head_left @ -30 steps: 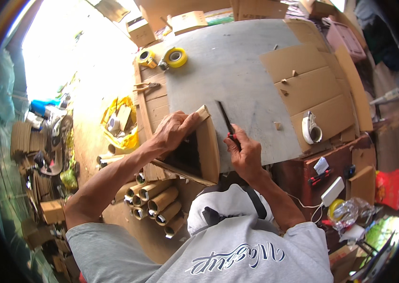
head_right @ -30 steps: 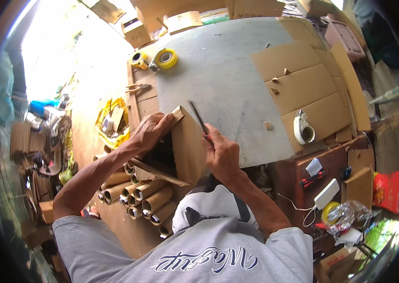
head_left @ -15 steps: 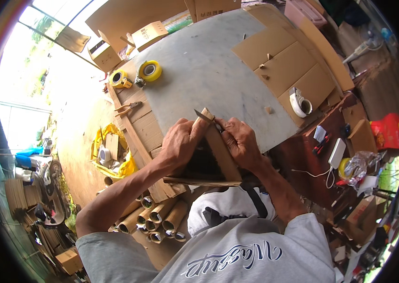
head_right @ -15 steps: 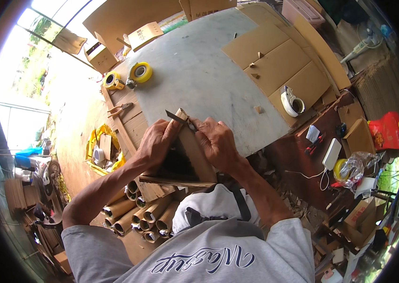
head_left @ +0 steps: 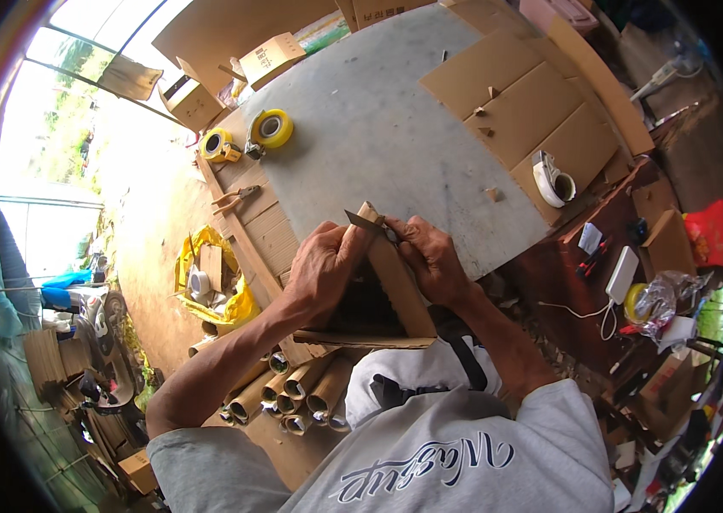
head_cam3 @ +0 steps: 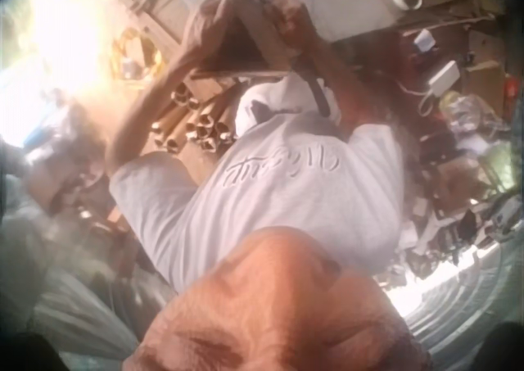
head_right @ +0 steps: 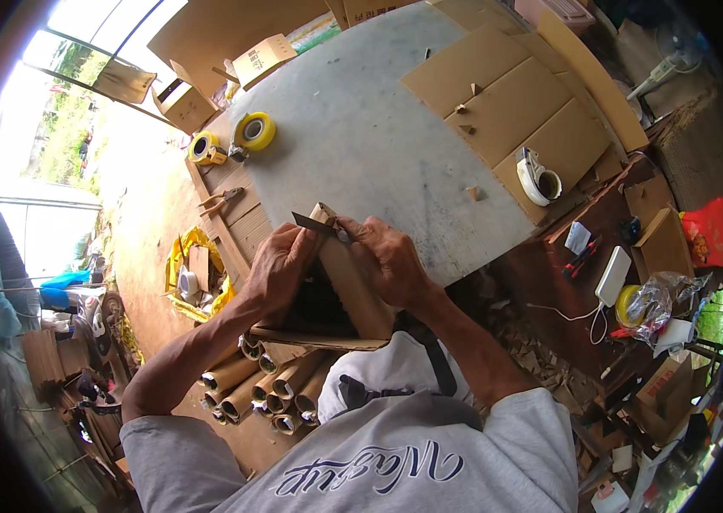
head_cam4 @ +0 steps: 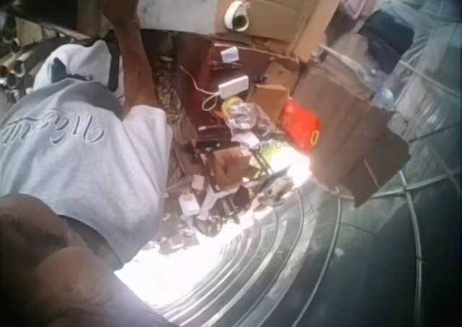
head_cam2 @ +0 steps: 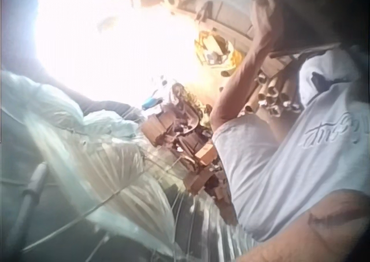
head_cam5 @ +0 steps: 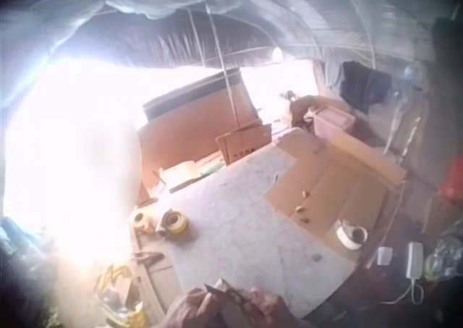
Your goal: The person assembles a small cardboard box on a workbench. They fold the flaps, apply adhesive tape to seal the seams, and use a utility knife to trim excess tape. The person repeats this process for multiple boxes.
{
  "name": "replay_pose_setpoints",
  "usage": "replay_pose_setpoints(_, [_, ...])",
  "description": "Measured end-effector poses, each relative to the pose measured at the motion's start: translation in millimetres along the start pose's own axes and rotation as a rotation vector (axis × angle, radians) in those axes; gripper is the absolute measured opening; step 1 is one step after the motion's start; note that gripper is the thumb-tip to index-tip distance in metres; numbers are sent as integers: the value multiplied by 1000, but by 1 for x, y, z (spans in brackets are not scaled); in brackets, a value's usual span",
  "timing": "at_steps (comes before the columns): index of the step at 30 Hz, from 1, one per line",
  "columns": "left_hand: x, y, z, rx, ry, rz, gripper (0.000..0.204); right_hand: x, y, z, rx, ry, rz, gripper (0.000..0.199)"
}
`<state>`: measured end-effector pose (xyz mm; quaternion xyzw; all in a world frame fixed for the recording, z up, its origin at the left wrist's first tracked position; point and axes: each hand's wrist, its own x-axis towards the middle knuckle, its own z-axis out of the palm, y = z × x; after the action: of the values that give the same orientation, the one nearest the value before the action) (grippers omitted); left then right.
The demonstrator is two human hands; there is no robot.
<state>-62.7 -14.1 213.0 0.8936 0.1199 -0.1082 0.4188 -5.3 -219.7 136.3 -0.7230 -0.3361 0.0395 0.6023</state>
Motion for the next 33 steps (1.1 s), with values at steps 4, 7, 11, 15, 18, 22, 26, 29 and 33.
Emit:
replay_pose_setpoints(4, [1,6,0,-4,3,-3,60,-2,7,1,-3,26,-9,41])
replay_pose_setpoints(7, [2,1,2,-16,11,46,59,-1,8,-3,-22,27,-24,42])
replay_pose_setpoints(11, [6,-3,4,-3,9,62,57,0,11,-5,-49,39,-34,42])
replay_pose_setpoints(15, [6,1,4,10,9,63,58,0,7,-9,-88,45,-31,40])
replay_pose_setpoints(18, [6,-2,5,16,19,36,60,1,13,-10,-142,60,-44,37])
replay_pose_setpoints(22, [-1,4,4,23,8,68,61,-35,101,-15,-178,285,241,35])
replay_pose_setpoints(26, [-10,-1,3,-40,27,58,60,-88,113,-11,127,290,399,32])
replay_pose_setpoints(29, [-2,-3,4,-41,33,67,62,-45,44,-16,264,133,245,34])
replay_pose_setpoints(33, [-7,0,-2,-58,5,40,63,-4,-4,-8,-11,40,-101,38])
